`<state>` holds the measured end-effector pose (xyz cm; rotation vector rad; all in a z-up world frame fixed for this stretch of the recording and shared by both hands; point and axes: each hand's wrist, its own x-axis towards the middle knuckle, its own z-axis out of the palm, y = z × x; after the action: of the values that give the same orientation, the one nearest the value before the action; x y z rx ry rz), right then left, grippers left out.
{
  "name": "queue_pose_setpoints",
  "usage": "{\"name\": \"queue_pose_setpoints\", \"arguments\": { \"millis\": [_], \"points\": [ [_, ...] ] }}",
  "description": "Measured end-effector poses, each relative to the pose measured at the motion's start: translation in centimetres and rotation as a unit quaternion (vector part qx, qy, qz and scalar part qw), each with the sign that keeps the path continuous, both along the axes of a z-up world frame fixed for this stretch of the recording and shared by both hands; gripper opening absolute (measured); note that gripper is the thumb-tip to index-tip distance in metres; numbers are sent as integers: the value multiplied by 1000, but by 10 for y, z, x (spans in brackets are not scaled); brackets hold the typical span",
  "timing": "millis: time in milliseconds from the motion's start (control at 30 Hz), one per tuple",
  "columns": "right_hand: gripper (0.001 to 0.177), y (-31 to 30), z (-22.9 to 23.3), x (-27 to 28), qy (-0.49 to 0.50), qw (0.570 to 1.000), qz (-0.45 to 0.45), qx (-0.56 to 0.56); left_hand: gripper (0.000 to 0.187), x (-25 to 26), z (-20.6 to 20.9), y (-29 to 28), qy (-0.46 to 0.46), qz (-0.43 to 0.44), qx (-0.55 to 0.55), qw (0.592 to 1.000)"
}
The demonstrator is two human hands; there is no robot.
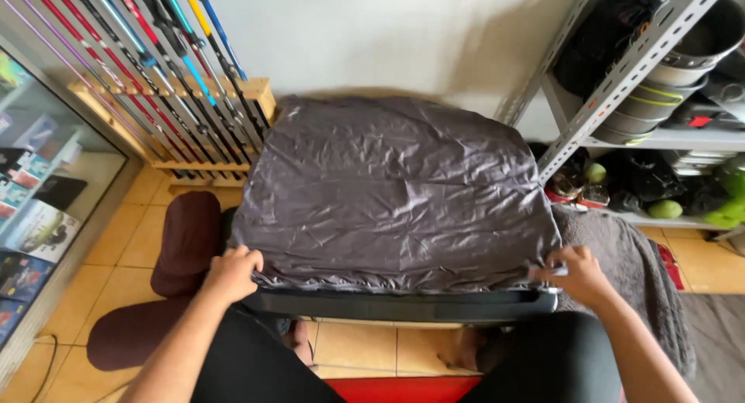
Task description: The person sits on the floor and folds a large black fabric item on top of a black plastic storage bin. They smooth the fabric, fold it in half, and then fold it again into a smaller rectangle.
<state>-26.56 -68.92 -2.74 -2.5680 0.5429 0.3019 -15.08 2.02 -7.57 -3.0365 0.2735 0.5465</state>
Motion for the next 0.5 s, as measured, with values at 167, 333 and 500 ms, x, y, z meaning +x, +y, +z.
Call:
{"name": "queue_pose_setpoints", "arguments": {
  "millis": [167,333,500],
  "points": [
    [78,-4,-27,3,-18,991,-132,-1,72,1,-10,22,1,147,-92,985],
    [32,-26,-48,9,-56,986,-47,-152,61,-27,23,11,-19,199,-224,954],
    [56,-9,6,3,-133,984,-120,24,48,-36,9,19,-86,228,-257,935]
  ]
}}
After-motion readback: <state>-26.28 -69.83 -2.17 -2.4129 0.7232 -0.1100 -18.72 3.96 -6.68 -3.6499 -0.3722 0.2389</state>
